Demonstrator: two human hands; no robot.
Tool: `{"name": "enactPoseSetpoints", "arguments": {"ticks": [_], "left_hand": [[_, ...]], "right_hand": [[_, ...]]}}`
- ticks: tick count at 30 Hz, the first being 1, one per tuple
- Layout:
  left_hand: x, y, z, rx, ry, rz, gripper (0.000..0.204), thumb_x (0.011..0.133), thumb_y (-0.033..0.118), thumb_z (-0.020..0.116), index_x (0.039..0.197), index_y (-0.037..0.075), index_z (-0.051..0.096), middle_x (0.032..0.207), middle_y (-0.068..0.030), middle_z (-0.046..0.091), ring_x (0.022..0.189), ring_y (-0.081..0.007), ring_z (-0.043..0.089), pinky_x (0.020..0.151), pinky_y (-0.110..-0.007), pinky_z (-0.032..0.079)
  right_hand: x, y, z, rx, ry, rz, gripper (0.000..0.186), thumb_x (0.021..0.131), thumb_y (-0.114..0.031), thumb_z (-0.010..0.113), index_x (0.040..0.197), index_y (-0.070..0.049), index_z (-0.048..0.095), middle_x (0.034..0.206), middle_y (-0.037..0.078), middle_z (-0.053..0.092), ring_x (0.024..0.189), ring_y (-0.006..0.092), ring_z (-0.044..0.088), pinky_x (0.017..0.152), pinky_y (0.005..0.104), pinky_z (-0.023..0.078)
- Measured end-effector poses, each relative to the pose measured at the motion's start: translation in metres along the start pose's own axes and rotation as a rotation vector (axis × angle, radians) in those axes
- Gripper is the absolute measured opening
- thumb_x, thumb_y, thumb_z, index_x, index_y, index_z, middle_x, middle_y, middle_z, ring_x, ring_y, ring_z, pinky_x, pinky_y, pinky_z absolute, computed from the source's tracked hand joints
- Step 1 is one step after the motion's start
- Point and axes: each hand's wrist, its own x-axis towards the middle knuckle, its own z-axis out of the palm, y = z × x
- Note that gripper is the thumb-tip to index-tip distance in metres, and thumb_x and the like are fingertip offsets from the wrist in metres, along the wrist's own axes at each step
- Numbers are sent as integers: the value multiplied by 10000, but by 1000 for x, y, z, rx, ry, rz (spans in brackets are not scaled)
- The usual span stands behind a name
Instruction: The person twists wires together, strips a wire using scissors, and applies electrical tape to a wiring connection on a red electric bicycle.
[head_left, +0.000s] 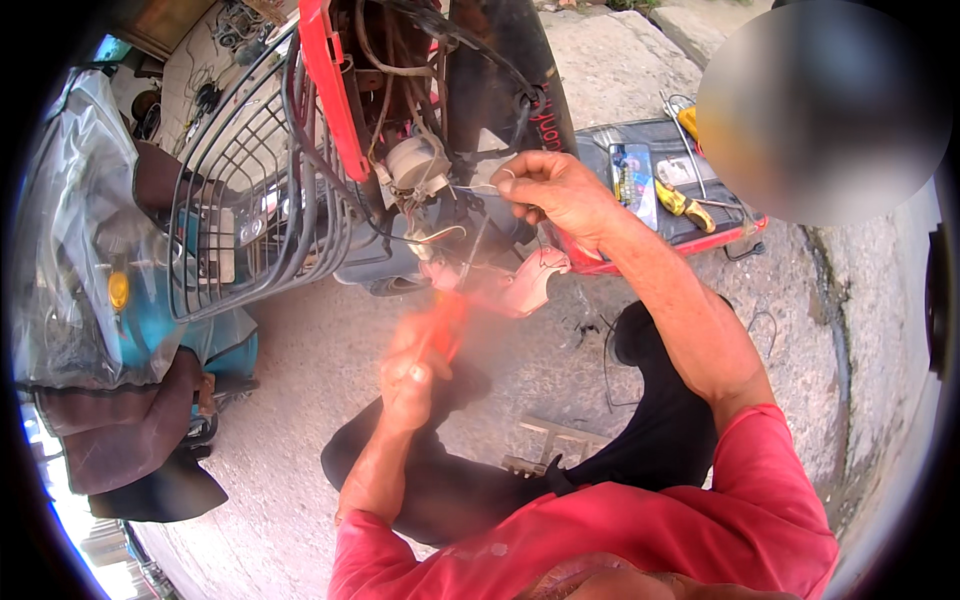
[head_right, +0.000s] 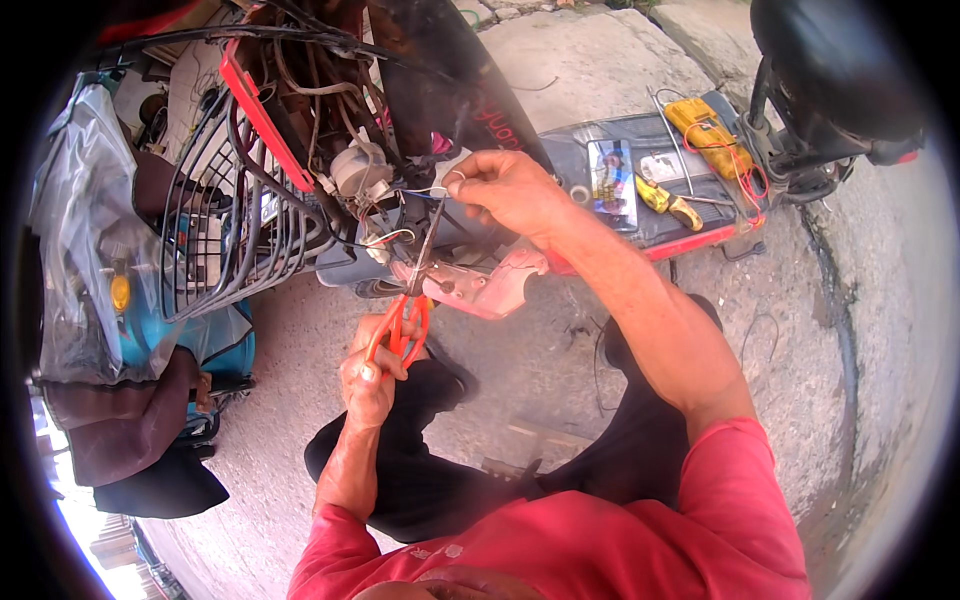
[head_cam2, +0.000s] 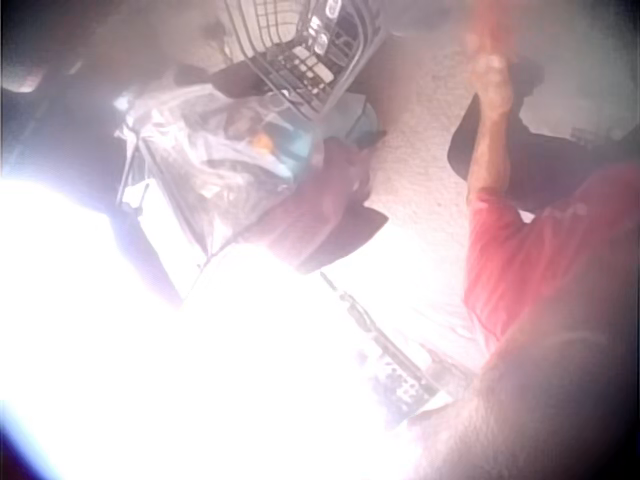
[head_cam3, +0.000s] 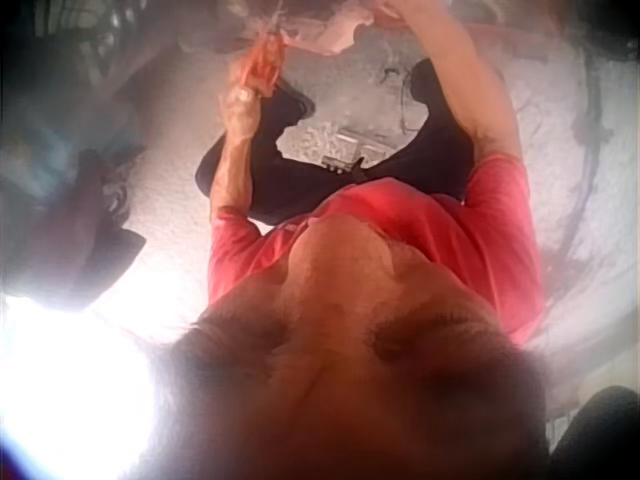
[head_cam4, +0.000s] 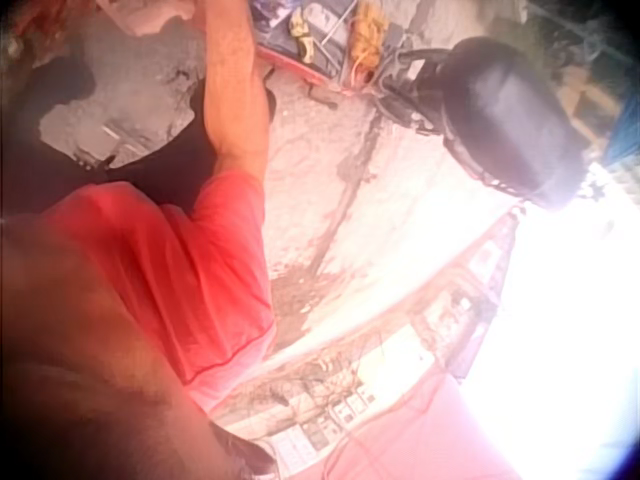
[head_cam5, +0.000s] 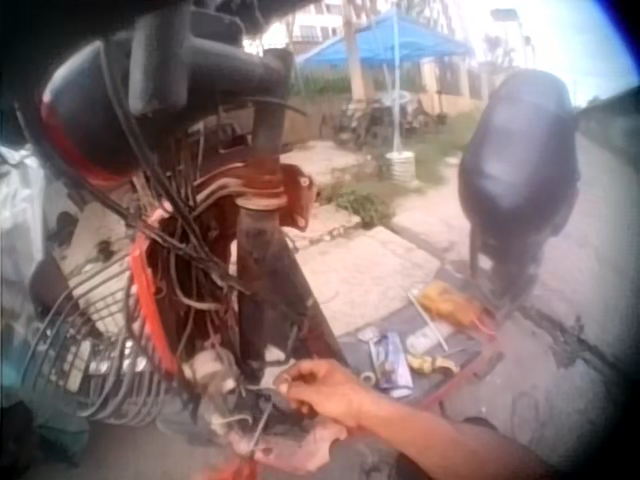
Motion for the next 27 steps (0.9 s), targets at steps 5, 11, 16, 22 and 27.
{"name": "enactPoseSetpoints", "arguments": {"ticks": [5,11,16,22,27], "left_hand": [[-4,2,-3,42,26,-1,600,1028,497,500,726,-6,624,1221,-219,610,1036,-290,573,857,-420,470],[-5,1,-9,151,16,24,587,1021,484,506,725,-11,615,1188,-214,622,987,-280,578,845,-413,461],[-3,4,-7,192,21,-1,623,1017,506,494,705,-21,612,1174,-224,624,1020,-302,586,874,-433,464],[-3,0,-7,201,25,-12,653,1019,519,480,691,-28,622,1208,-247,613,1080,-328,591,908,-457,471],[-2,-8,-6,159,-5,1,612,1019,501,493,738,-16,662,1267,-248,629,1095,-313,578,921,-431,453]], "right_hand": [[1,1,-2,3,-4,-16,171,921,-174,730,1038,-53,695,852,-30,637,724,62,582,631,227,466],[-2,-7,0,7,31,-23,177,921,-180,728,1037,-50,697,843,-30,632,712,61,580,620,226,461],[-1,-8,-3,-5,49,-36,185,916,-188,732,1034,-49,698,837,-30,628,712,58,578,621,226,459],[-4,-7,-2,18,32,-15,177,909,-180,733,1029,-53,698,837,-34,628,707,56,571,616,228,448],[-5,-4,2,-3,-11,46,191,897,-200,722,1020,-53,714,867,-21,653,693,62,553,603,245,436]]}}
